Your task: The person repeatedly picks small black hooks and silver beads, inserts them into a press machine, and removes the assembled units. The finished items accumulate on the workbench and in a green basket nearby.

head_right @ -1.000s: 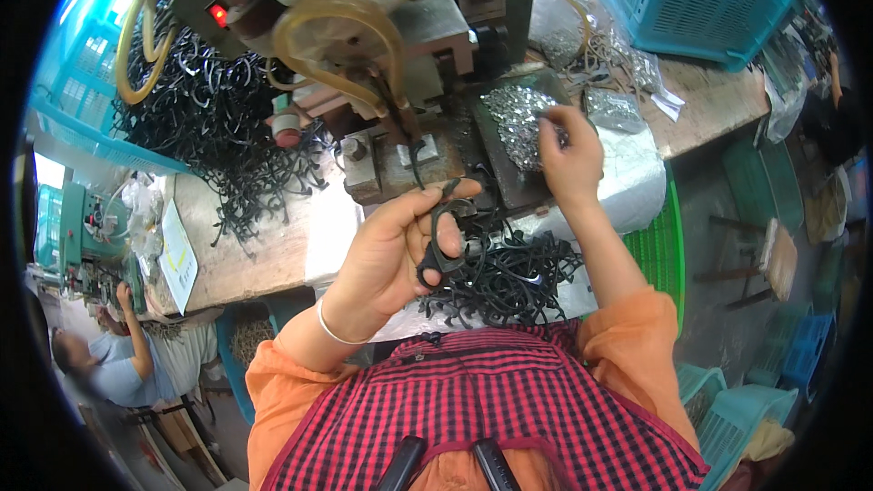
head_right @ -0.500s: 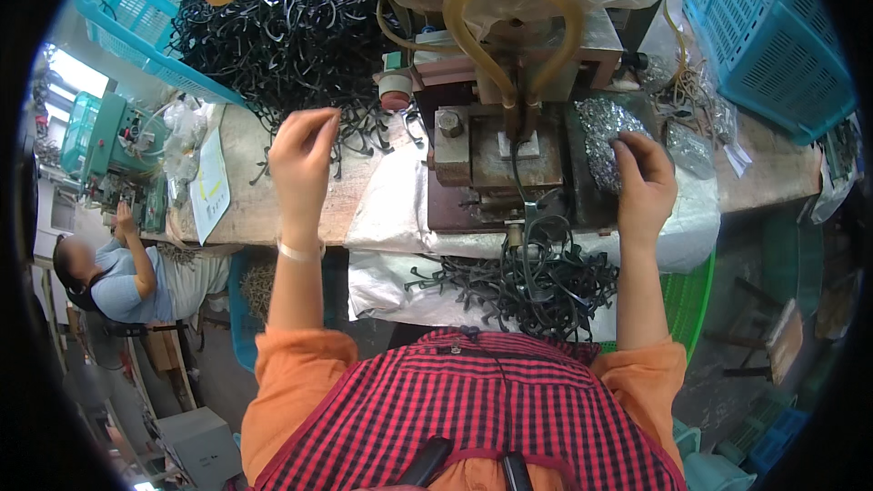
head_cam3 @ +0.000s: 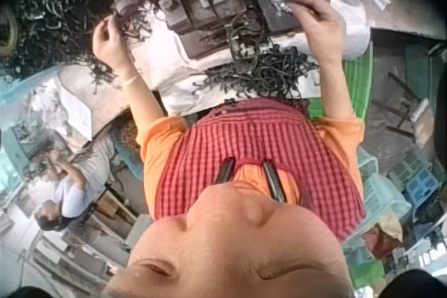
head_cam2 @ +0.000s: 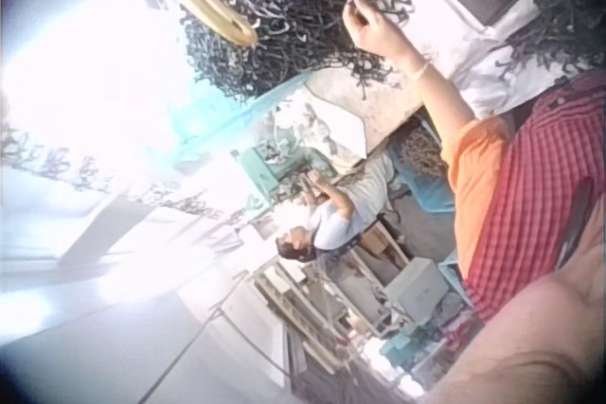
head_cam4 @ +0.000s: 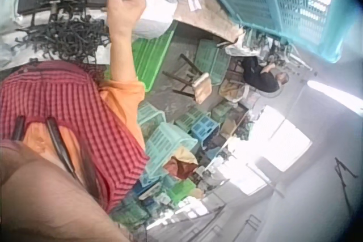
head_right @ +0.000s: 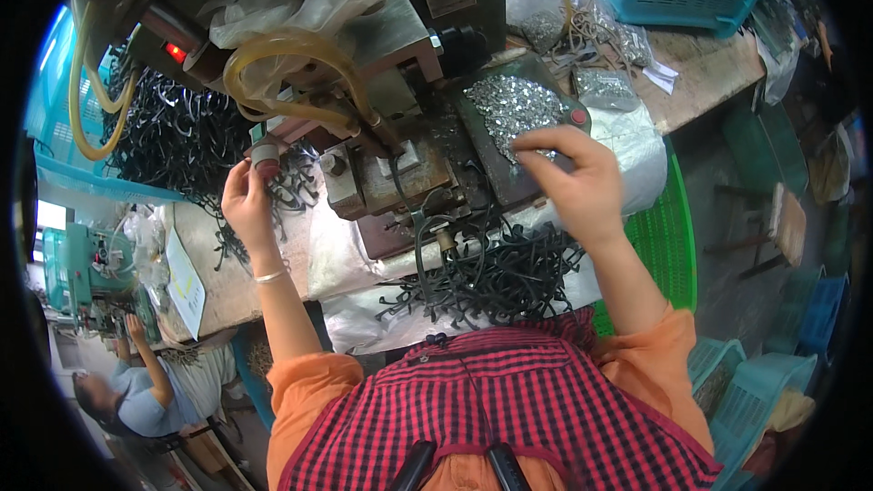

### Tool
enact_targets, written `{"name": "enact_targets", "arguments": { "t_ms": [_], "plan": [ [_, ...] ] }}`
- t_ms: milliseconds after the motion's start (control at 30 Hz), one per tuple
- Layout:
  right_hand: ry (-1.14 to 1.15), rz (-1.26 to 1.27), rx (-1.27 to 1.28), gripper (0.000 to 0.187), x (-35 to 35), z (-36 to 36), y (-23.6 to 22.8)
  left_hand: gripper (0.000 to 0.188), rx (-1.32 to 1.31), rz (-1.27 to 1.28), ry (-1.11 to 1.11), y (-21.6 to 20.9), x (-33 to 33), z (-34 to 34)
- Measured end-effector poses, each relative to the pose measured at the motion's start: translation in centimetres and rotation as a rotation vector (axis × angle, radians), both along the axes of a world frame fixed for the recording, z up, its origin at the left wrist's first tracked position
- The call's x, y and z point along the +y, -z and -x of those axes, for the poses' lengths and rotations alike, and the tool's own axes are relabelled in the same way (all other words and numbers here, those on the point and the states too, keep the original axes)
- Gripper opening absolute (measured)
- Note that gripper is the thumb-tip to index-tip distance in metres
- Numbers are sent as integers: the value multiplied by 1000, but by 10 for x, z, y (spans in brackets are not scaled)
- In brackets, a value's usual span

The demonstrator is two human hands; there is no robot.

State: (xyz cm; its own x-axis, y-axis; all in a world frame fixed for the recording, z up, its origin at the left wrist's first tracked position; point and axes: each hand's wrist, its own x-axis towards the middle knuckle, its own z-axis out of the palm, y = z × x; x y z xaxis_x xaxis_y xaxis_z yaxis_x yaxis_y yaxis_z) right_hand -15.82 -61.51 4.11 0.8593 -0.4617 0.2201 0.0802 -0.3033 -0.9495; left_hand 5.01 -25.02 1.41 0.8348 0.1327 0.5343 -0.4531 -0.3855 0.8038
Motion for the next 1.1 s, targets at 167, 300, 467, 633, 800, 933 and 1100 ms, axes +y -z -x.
{"name": "enact_targets", "arguments": {
  "t_ms": [167, 300, 467, 633, 800, 933, 1100],
  "plan": [
    [-242, -150, -157, 36, 50, -67, -29, 13, 344, 420, 265, 1, -22, 23],
    [-228, -353, -203, 44, 68, -74, -26, 15, 264, 678, 284, 1, -33, 57],
    [-289, -460, -119, 46, 75, -73, -40, 17, -397, 265, 460, -107, -75, 90],
    [-263, -337, -193, 50, 88, -52, -52, 15, -260, 323, 263, -133, -98, 100],
    [209, 811, -15, 31, 5, -35, 11, 40, 822, 409, 976, -131, -98, 157],
    [248, 937, -28, 19, -26, -37, 61, 40, 1363, 638, 969, -117, -123, 146],
    [306, 658, -36, 13, -29, -48, 60, 43, 1362, 743, 932, -102, -130, 144]
  ]
}}
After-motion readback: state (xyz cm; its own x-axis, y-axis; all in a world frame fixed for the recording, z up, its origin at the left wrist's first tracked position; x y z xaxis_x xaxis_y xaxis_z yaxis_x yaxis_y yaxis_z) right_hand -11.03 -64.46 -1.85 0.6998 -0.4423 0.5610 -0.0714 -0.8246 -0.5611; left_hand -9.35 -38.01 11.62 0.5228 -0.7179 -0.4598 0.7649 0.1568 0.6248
